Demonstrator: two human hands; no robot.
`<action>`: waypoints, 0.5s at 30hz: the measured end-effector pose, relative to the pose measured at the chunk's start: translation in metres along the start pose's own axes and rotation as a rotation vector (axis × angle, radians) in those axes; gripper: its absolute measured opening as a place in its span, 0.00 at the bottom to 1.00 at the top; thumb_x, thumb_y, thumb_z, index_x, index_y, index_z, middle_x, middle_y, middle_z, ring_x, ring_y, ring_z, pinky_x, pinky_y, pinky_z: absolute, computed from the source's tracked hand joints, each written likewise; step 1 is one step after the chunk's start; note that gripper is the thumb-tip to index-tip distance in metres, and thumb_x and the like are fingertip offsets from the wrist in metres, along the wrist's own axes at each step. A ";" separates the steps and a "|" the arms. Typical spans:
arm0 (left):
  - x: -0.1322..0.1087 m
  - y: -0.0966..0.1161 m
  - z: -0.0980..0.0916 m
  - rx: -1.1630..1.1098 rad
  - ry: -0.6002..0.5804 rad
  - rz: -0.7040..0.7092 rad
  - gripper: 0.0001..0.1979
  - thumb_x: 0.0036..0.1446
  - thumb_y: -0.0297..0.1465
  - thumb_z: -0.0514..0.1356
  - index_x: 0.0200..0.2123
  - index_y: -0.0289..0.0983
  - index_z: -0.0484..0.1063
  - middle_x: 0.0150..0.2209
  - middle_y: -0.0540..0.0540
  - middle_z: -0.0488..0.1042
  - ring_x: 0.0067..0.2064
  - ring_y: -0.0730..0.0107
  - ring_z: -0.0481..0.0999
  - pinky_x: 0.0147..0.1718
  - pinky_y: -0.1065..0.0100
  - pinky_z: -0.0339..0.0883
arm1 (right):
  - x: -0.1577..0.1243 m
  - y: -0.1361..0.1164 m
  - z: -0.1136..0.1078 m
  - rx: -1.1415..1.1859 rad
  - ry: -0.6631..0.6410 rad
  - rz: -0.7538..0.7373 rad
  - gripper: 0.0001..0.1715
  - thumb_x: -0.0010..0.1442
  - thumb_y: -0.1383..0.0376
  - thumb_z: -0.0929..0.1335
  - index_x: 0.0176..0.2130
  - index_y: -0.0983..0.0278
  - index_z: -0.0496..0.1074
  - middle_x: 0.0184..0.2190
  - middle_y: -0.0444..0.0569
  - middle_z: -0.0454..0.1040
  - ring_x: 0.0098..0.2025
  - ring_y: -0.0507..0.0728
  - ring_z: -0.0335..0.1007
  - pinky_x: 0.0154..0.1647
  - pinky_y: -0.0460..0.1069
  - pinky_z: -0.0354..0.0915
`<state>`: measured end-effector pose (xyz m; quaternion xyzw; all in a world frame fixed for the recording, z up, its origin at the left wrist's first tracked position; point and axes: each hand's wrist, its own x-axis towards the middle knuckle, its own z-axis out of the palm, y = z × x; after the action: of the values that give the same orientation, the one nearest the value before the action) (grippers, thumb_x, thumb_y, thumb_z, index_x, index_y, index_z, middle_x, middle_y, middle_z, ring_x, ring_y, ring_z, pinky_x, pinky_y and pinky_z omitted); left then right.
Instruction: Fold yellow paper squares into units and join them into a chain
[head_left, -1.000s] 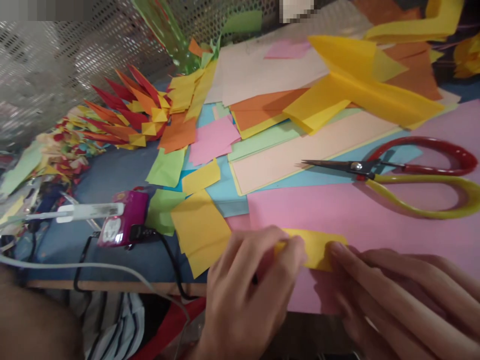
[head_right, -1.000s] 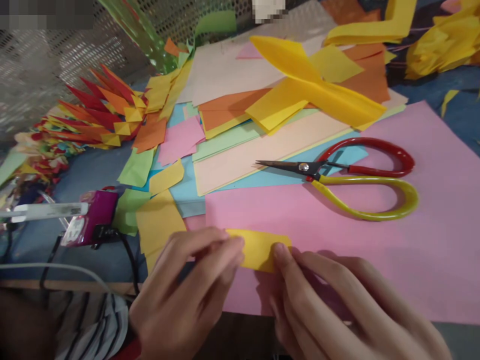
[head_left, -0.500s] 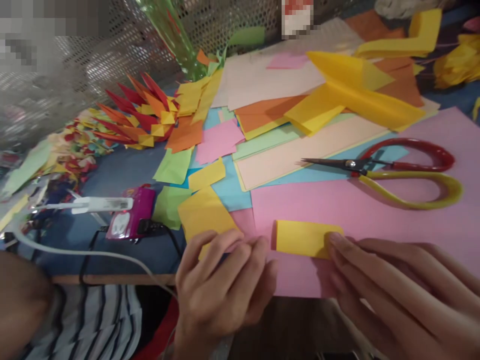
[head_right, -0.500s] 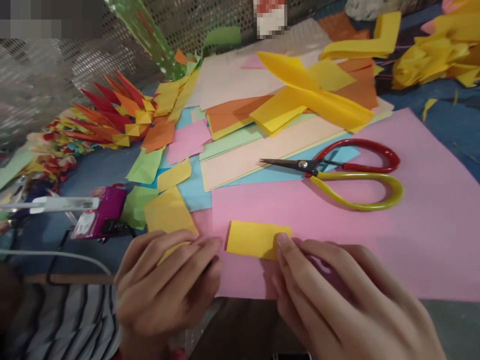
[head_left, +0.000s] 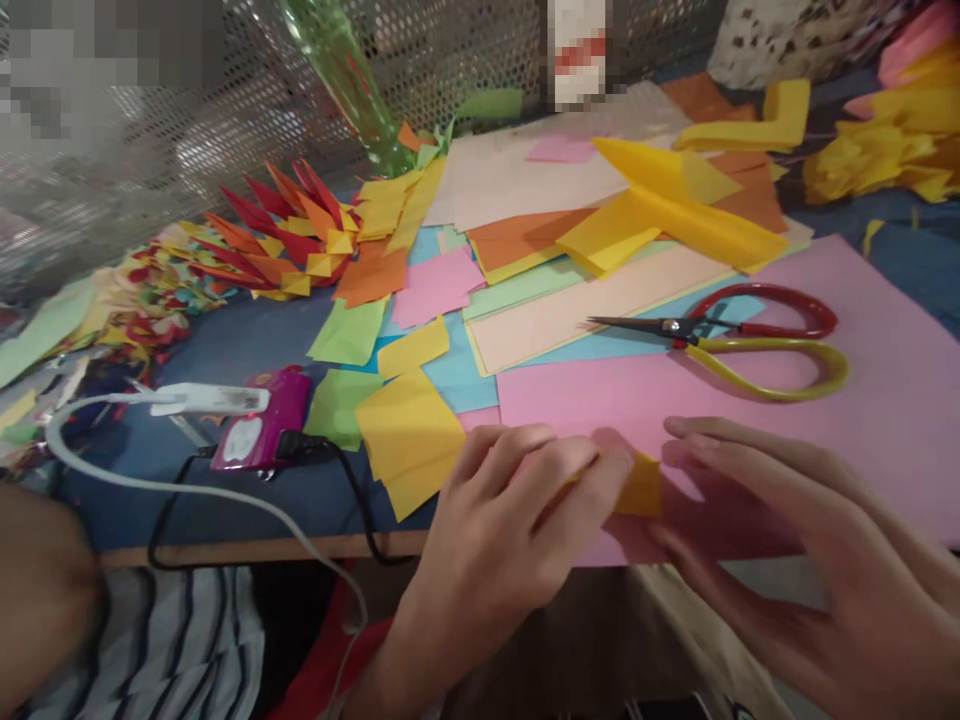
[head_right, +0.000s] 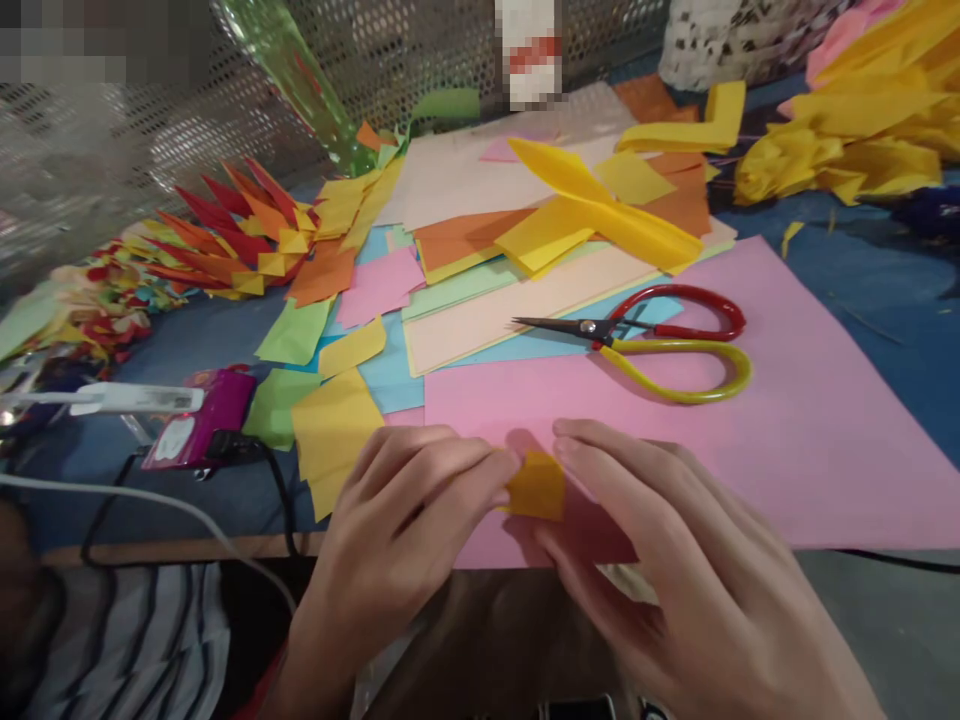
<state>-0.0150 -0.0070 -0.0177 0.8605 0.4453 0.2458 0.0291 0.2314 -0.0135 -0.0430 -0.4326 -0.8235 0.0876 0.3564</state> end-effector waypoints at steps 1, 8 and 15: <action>-0.001 0.000 -0.001 -0.033 0.024 0.022 0.14 0.75 0.23 0.62 0.60 0.37 0.78 0.49 0.48 0.85 0.51 0.65 0.79 0.53 0.59 0.70 | -0.001 0.002 -0.002 0.027 -0.023 0.001 0.32 0.71 0.70 0.73 0.71 0.66 0.68 0.64 0.52 0.76 0.60 0.58 0.77 0.63 0.51 0.74; -0.007 -0.013 -0.008 -0.103 0.042 0.116 0.09 0.76 0.24 0.62 0.47 0.43 0.81 0.48 0.55 0.88 0.55 0.63 0.80 0.64 0.52 0.65 | 0.007 0.015 -0.001 -0.092 -0.152 -0.345 0.22 0.70 0.79 0.65 0.58 0.68 0.78 0.64 0.50 0.76 0.64 0.66 0.71 0.63 0.61 0.67; -0.014 -0.021 -0.010 0.011 -0.045 0.056 0.04 0.74 0.28 0.66 0.49 0.41 0.81 0.55 0.52 0.86 0.62 0.55 0.79 0.66 0.47 0.62 | 0.007 0.014 0.003 -0.178 -0.187 -0.390 0.21 0.70 0.78 0.66 0.59 0.72 0.78 0.64 0.55 0.75 0.65 0.65 0.71 0.70 0.61 0.65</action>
<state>-0.0422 -0.0073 -0.0204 0.8781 0.4216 0.2245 0.0276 0.2359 0.0012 -0.0479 -0.2852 -0.9254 -0.0162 0.2490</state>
